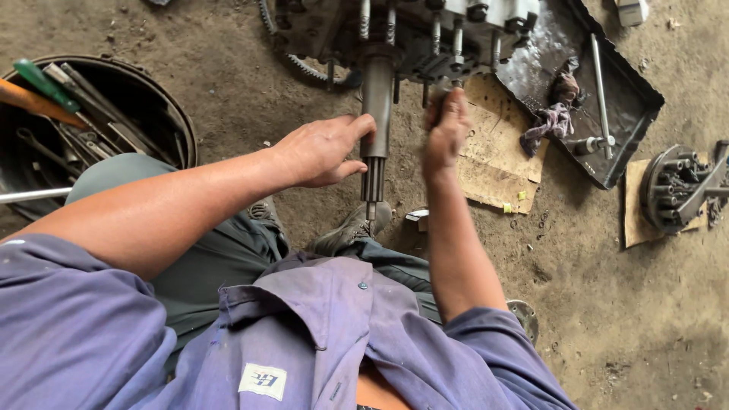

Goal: The person sits on the ground and uses a wrench to tighten bolts on a disassembled engine block. They hold the crankshaft with one hand and turn the wrench with the other, working on multiple bolts in sequence.

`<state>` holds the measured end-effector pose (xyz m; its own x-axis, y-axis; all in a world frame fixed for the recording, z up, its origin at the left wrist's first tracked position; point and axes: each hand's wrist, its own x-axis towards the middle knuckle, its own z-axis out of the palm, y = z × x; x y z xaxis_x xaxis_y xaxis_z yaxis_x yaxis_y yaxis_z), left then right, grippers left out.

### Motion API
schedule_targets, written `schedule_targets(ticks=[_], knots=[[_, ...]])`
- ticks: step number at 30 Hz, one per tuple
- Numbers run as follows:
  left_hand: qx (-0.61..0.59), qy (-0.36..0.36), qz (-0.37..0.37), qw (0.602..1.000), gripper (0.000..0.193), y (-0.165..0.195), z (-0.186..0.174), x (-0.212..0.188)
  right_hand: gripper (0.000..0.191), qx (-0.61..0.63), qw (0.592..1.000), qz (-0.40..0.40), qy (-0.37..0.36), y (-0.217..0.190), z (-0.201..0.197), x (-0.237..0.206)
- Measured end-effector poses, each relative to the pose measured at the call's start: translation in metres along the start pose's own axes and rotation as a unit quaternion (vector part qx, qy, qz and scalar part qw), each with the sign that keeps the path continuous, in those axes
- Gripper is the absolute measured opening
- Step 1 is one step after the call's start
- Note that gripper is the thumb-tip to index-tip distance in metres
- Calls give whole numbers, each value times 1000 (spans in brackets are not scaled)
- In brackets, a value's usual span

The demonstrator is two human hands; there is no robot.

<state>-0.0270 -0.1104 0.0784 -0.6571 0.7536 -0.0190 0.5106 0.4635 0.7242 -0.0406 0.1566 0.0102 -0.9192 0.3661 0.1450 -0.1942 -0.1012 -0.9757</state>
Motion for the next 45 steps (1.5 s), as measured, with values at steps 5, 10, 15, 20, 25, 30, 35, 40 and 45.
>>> schedule_targets(ticks=[5, 10, 15, 20, 25, 30, 35, 40, 45], knots=[[-1, -18, -8, 1000, 54, -2, -1, 2, 53, -529, 813, -233, -69, -46, -39, 34], [12, -40, -23, 999, 54, -1, -2, 5, 52, -684, 641, -329, -115, -83, -40, 47], [18, -35, -16, 999, 56, -1, -2, 3, 53, -675, 656, -317, -116, -83, -30, 43], [10, -38, -20, 999, 55, 0, -3, 3, 53, -490, 846, -183, -100, -60, -23, 33], [6, -34, -22, 999, 54, -1, -1, 2, 50, -579, 783, -213, -84, -66, -22, 34], [13, -8, -4, 1000, 55, -12, 5, 0, 50, -722, 657, -187, -111, -103, -25, 40], [24, 17, 32, 999, 56, -19, 10, 0, 44, -692, 658, -268, -129, -109, -16, 44], [55, 29, 5, 998, 50, -9, 7, 0, 43, -683, 669, -277, -101, -87, -31, 48], [84, 71, 21, 994, 58, 7, 2, -3, 46, -623, 757, -197, 5, -48, -25, 46]])
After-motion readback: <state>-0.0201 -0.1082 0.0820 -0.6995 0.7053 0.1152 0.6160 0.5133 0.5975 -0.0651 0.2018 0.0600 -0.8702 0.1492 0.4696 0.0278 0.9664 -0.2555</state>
